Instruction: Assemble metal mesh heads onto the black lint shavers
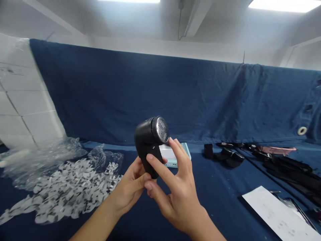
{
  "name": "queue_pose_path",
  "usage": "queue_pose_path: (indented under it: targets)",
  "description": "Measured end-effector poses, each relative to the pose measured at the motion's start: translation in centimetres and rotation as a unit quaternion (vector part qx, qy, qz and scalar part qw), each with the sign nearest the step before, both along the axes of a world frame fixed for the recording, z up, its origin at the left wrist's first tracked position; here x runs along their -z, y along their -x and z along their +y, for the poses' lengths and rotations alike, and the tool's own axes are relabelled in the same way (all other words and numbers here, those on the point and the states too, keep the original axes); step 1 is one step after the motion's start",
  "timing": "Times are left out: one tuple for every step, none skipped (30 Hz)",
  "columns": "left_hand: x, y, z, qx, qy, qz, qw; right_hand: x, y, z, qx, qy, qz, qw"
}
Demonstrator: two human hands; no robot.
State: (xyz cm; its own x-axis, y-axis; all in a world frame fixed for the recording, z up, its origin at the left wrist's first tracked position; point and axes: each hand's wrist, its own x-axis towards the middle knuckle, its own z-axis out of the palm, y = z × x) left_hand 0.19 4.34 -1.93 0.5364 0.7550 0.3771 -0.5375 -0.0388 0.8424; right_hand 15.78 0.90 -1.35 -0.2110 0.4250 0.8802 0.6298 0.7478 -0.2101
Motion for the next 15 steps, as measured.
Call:
queue_pose_path:
  targets:
    - [-0.10,-0.05,-0.02,-0.012,-0.008,0.005,1.000,-0.03,0.04,0.02,0.001,-0.004,0.005,1.000]
    - [-0.16,-0.09,-0.03,-0.022,-0.011,0.009,1.000,-0.04,0.06,0.04,0.000,-0.005,0.008,1.000]
    - [-0.17,-0.11,-0.01,-0.031,-0.013,0.007,0.999,-0.05,0.08,0.08,-0.003,-0.006,0.009,1.000]
    - [-0.13,-0.10,0.01,-0.035,-0.014,0.001,0.999,-0.05,0.07,0.12,-0.005,-0.007,0.008,1.000]
    - [-0.06,-0.07,0.04,-0.035,-0.013,-0.009,0.999,-0.04,0.04,0.17,-0.005,-0.007,0.006,1.000]
    - [0.03,0.00,0.06,-0.034,-0.012,-0.022,0.999,-0.03,-0.01,0.22,-0.005,-0.008,0.005,1.000]
    - [0.12,0.09,0.08,-0.029,-0.009,-0.038,0.999,-0.01,-0.07,0.27,-0.005,-0.010,0.005,1.000]
    - [0.21,0.20,0.08,-0.021,-0.004,-0.054,0.998,0.01,-0.15,0.31,-0.006,-0.015,0.008,1.000]
    - [0.27,0.33,0.06,-0.009,0.002,-0.068,0.998,0.04,-0.24,0.34,-0.009,-0.019,0.015,1.000]
    - [0.30,0.46,0.03,0.010,0.012,-0.080,0.997,0.08,-0.33,0.37,-0.013,-0.023,0.025,0.999]
    - [0.29,0.58,-0.01,0.036,0.024,-0.091,0.995,0.13,-0.41,0.38,-0.018,-0.030,0.039,0.999]
    - [0.24,0.67,-0.06,0.069,0.039,-0.102,0.992,0.17,-0.49,0.39,-0.021,-0.035,0.055,0.998]
    - [0.17,0.75,-0.10,0.101,0.054,-0.114,0.987,0.21,-0.58,0.40,-0.022,-0.038,0.073,0.996]
    - [0.07,0.80,-0.13,0.128,0.071,-0.129,0.981,0.23,-0.67,0.44,-0.020,-0.040,0.090,0.995]
    - [-0.05,0.84,-0.15,0.149,0.086,-0.145,0.974,0.22,-0.78,0.50,-0.019,-0.039,0.106,0.993]
